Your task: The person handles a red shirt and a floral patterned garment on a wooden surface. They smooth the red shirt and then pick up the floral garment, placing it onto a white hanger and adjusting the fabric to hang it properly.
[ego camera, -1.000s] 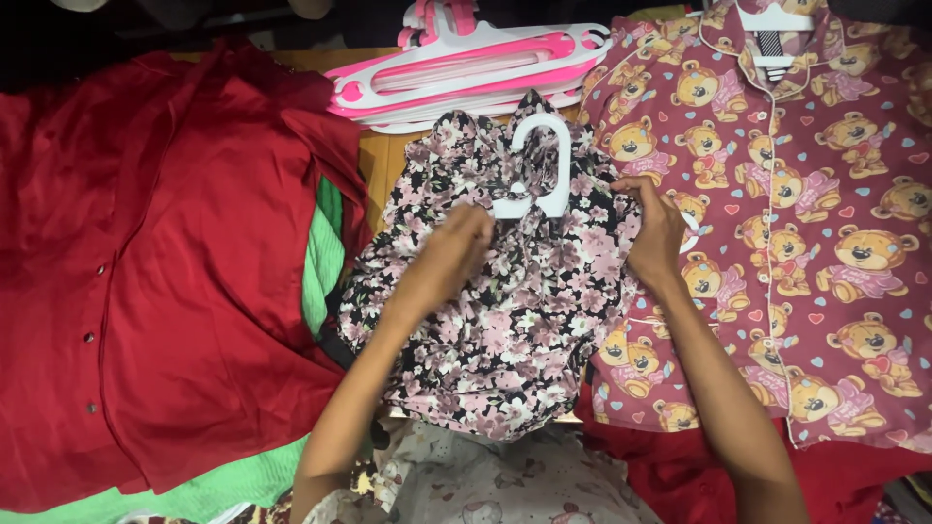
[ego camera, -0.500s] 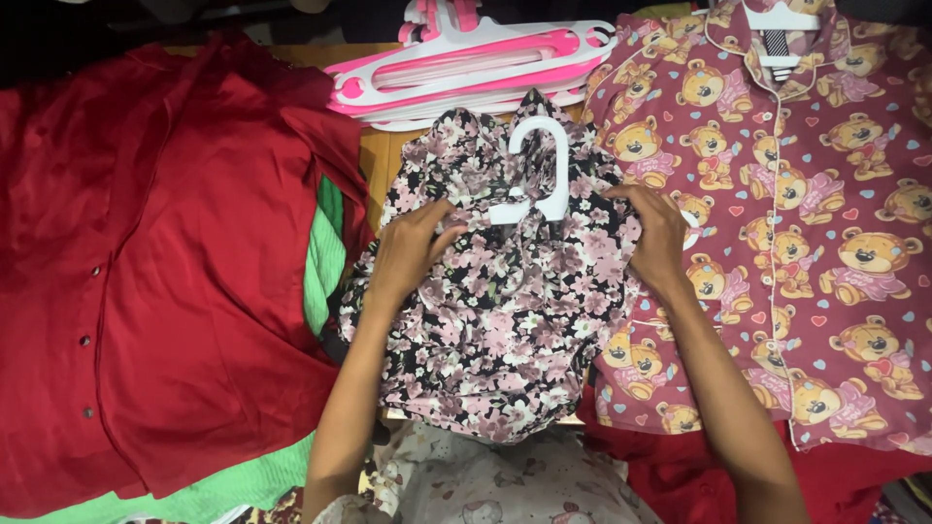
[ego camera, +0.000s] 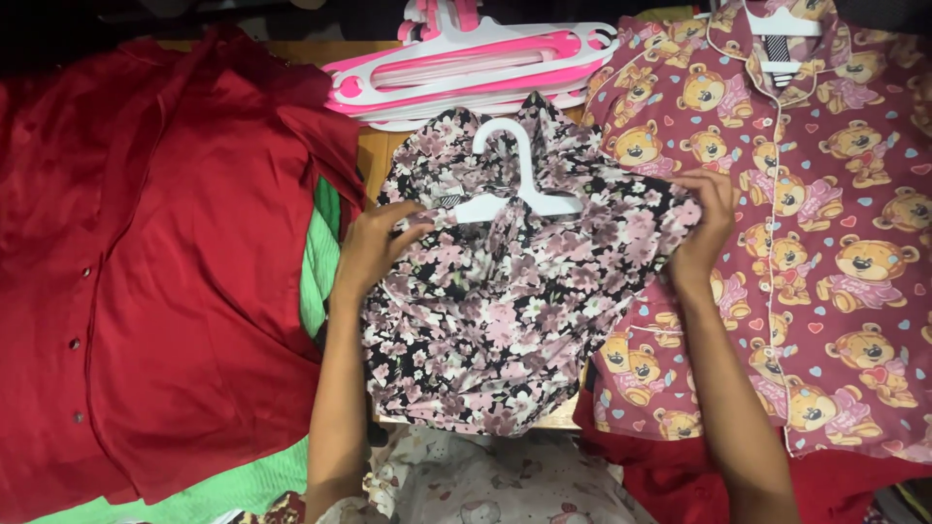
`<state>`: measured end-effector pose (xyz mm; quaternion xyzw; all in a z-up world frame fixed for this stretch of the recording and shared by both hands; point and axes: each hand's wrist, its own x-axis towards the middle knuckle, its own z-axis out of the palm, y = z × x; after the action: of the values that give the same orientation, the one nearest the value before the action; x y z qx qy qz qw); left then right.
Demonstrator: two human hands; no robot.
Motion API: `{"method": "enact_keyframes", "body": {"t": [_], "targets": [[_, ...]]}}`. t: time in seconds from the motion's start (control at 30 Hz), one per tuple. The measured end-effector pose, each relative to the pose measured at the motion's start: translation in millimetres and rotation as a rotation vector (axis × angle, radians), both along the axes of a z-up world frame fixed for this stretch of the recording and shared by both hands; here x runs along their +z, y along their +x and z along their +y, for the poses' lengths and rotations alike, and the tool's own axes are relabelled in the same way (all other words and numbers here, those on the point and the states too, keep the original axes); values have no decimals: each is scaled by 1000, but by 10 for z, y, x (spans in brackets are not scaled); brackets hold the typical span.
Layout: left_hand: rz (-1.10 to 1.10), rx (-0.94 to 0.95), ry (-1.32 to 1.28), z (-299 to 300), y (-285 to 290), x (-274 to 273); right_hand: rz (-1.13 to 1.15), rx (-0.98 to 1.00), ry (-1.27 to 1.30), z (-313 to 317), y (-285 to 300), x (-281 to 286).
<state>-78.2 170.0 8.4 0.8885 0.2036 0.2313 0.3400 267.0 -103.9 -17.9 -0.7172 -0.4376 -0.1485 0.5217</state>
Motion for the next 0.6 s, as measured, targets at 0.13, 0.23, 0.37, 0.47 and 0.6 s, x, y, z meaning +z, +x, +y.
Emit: {"method": "enact_keyframes", "body": {"t": [0.13, 0.23, 0.37, 0.47, 0.6], "targets": [[24, 1, -59, 42, -39, 126, 266, 42, 114, -19, 2, -6], [-1, 32, -89, 138, -83, 42, 446, -52, 185, 0, -286, 381], [29, 49, -140, 262, -123, -98, 647, -2, 234, -12, -438, 632], [31, 41, -175, 237, -139, -13, 700, -42, 212, 3, -431, 703], [27, 41, -232, 269, -162, -5, 791, -114, 168, 31, -402, 766]]}}
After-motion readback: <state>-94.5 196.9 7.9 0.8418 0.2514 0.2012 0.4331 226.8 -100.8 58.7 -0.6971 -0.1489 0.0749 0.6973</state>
